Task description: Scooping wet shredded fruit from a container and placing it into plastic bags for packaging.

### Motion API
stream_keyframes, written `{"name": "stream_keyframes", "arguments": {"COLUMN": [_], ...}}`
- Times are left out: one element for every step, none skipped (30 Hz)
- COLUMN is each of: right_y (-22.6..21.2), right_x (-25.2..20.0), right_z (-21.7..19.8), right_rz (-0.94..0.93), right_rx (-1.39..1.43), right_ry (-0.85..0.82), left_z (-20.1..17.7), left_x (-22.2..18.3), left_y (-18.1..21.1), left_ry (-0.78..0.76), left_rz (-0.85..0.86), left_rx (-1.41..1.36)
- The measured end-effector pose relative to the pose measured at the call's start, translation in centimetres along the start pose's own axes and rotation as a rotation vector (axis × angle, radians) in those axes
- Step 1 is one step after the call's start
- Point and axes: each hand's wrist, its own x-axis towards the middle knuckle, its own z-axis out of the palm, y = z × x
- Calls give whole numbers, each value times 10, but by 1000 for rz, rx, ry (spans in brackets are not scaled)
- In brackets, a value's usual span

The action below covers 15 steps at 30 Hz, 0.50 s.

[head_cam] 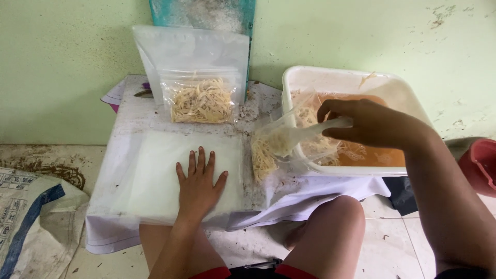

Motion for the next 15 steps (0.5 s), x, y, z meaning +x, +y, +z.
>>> {"name": "stream_keyframes", "arguments": {"right_y": [0,1,1,-2,-5,-8,-8,-8,-8,-6,-4,-1,-1,-1,-1], "right_x": [2,5,7,6,5,3,2,1,1,2,2,3,3,3,3], "right_z": [6,11,16,17,18,18,21,23,26,25,25,24,21,18,14], "right_rz": [-1,-65,-128,-129,-95,-61,-60,-53,-48,-48,-67,-87,-87,-86,-85], "right_rx": [-1,-40,-78,-79,-79,-79,-79,-106,-134,-135,-127,-118,-119,-129,-139], "right_ry": [-1,-5,-9,-9,-25,-41,-41,-8,26,26,30,34,34,16,-3], "left_z": [-2,-3,-5,-3,-2,-1,-1,-1,-1,1,4,6,2,-2,-6], "left_x": [0,0,1,0,0,-1,-1,-1,-2,-1,-1,-1,0,0,1], "left_y": [0,0,1,0,0,0,0,0,0,-1,-2,-2,-1,0,1], "left_ry": [0,-20,-40,-39,-9,22,22,38,56,56,53,49,50,3,-46], "left_rz": [-2,-2,0,-2,4,11,11,16,20,20,18,16,16,5,-7], "left_rx": [-1,1,2,2,-4,-10,-11,-6,-1,-2,15,31,30,18,7]}}
